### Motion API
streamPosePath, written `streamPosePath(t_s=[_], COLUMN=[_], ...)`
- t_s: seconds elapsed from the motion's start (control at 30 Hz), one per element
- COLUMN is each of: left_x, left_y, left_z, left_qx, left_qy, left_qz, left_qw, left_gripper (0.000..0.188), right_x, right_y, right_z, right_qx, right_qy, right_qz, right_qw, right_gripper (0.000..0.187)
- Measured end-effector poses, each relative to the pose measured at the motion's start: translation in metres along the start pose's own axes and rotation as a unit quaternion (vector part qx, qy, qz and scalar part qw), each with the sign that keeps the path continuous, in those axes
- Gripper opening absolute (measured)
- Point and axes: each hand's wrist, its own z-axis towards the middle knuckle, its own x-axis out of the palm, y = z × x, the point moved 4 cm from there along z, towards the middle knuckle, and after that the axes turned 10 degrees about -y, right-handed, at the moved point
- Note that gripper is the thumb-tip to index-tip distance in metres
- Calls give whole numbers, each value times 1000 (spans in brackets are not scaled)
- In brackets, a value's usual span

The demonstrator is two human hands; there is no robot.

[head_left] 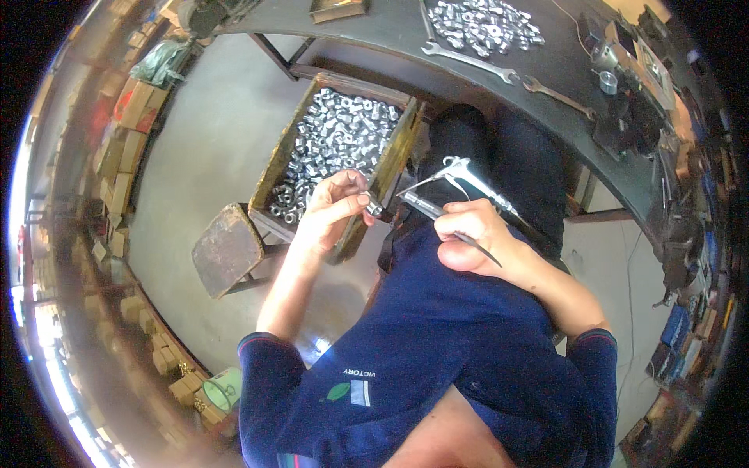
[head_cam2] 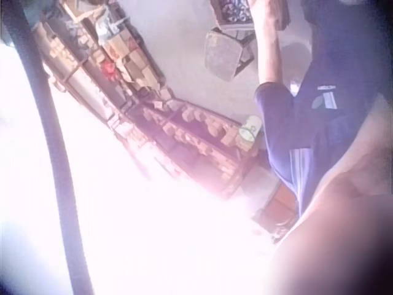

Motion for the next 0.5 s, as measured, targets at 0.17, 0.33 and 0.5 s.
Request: streamPosePath(t_s=[0.17,0.33,0.5], left_x=[21,16,17], left_y=[17,38,43], left_z=[1,5,5], left_qx=[-8,-17,-34], left_qy=[17,16,2], left_qz=[-108,-131,-83], left_qw=[994,991,996], left_gripper=[29,31,34], right_x=[1,3,2], right_y=[-7,-10,-9], right_z=[-3,-2,-2], right_qx=[-16,-24,-13], right_qy=[13,7,16], right_qz=[-31,-11,-12], right_qw=[999,1000,1000], right_gripper=[20,20,20])
